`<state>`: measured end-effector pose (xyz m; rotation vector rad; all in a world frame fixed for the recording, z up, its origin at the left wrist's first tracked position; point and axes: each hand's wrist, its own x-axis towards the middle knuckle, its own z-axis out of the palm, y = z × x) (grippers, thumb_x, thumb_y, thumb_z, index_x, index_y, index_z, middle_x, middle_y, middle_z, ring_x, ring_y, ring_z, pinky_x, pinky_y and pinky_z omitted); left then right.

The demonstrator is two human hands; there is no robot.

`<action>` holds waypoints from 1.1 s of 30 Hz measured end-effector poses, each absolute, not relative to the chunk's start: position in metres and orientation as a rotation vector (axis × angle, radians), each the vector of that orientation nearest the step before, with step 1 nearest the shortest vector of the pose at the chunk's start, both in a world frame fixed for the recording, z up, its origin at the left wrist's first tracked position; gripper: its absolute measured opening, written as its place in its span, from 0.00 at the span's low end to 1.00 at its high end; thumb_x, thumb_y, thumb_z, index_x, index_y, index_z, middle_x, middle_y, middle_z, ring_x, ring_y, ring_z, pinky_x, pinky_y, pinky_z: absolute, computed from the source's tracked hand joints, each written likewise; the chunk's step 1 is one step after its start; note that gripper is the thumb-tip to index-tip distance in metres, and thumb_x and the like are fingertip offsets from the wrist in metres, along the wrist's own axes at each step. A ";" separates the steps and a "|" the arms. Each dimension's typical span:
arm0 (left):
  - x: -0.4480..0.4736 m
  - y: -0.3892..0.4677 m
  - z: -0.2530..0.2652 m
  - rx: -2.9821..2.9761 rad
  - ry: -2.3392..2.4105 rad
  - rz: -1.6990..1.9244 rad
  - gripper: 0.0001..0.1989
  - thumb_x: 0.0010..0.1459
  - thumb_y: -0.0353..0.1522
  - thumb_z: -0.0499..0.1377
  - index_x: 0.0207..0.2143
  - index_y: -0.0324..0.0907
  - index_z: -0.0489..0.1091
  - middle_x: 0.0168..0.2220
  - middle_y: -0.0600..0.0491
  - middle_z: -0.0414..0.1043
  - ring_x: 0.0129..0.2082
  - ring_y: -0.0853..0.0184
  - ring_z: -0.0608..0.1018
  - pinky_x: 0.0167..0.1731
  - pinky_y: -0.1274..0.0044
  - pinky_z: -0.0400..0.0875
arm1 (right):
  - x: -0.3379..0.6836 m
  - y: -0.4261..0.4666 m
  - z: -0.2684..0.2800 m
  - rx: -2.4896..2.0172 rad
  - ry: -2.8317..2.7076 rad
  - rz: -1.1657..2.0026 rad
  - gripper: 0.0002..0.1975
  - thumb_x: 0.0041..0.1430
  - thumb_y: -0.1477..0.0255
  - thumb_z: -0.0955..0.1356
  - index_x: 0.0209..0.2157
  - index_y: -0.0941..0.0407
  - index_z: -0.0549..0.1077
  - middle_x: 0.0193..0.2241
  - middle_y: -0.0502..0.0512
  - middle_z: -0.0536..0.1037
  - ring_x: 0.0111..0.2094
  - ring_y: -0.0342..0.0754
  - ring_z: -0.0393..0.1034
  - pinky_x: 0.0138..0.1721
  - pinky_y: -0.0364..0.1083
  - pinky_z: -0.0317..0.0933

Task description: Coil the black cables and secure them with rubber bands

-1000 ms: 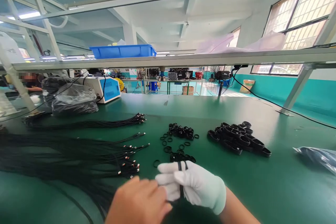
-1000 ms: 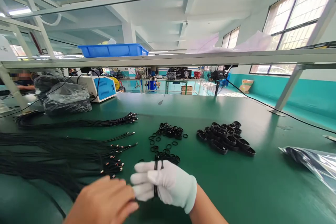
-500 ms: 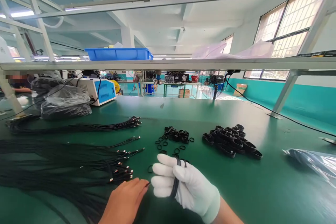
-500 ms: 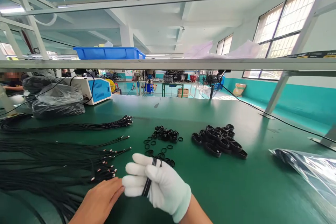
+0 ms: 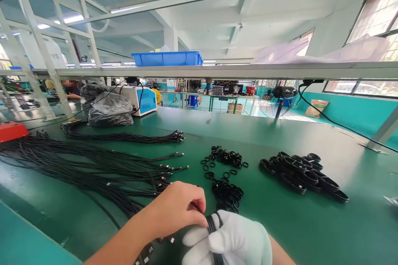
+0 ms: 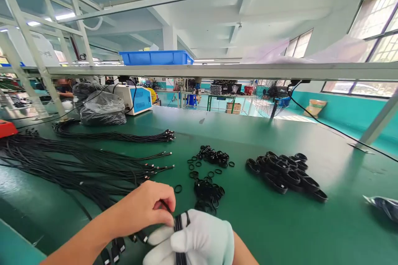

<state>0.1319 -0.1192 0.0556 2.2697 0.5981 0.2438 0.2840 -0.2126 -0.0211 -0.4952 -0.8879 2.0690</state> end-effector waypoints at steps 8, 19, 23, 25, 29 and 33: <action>0.127 -0.122 -0.008 2.155 0.701 0.414 0.13 0.57 0.29 0.47 0.27 0.40 0.70 0.26 0.55 0.71 0.28 0.68 0.71 0.29 0.79 0.63 | 0.270 -0.209 -0.009 -0.348 -0.599 1.791 0.23 0.42 0.67 0.74 0.42 0.57 0.72 0.32 0.55 0.75 0.33 0.47 0.68 0.37 0.49 0.57; 0.138 -0.151 -0.025 3.068 1.039 0.278 0.13 0.60 0.24 0.47 0.35 0.45 0.70 0.28 0.55 0.74 0.28 0.64 0.76 0.30 0.75 0.64 | 0.301 -0.194 -0.012 -0.626 -0.385 1.420 0.26 0.48 0.67 0.73 0.49 0.59 0.67 0.49 0.63 0.71 0.48 0.56 0.68 0.52 0.55 0.55; 0.142 -0.155 -0.018 3.186 0.788 0.354 0.09 0.57 0.23 0.52 0.29 0.43 0.68 0.26 0.56 0.72 0.26 0.65 0.74 0.29 0.74 0.61 | 0.294 -0.193 -0.017 -0.798 -0.450 1.419 0.27 0.43 0.68 0.75 0.46 0.60 0.69 0.42 0.61 0.75 0.42 0.53 0.71 0.48 0.54 0.59; 0.140 -0.148 -0.002 3.205 0.646 0.342 0.04 0.55 0.27 0.57 0.28 0.42 0.68 0.27 0.55 0.73 0.27 0.65 0.74 0.28 0.75 0.59 | 0.287 -0.194 -0.020 -0.817 -0.549 1.499 0.21 0.43 0.68 0.75 0.39 0.61 0.72 0.33 0.57 0.76 0.35 0.48 0.71 0.41 0.49 0.61; 0.136 -0.120 0.035 2.998 0.483 0.204 0.14 0.44 0.40 0.67 0.26 0.42 0.67 0.26 0.59 0.72 0.27 0.68 0.72 0.28 0.77 0.58 | 0.275 -0.200 -0.020 -0.621 -0.736 1.822 0.16 0.46 0.66 0.73 0.32 0.64 0.74 0.28 0.56 0.73 0.29 0.44 0.67 0.34 0.46 0.58; 0.135 -0.097 0.046 2.792 0.359 0.100 0.12 0.43 0.36 0.68 0.23 0.44 0.67 0.24 0.64 0.69 0.25 0.73 0.70 0.23 0.82 0.59 | 0.266 -0.207 -0.018 -0.684 -0.674 2.003 0.21 0.39 0.68 0.75 0.35 0.64 0.73 0.30 0.58 0.73 0.32 0.49 0.71 0.37 0.50 0.58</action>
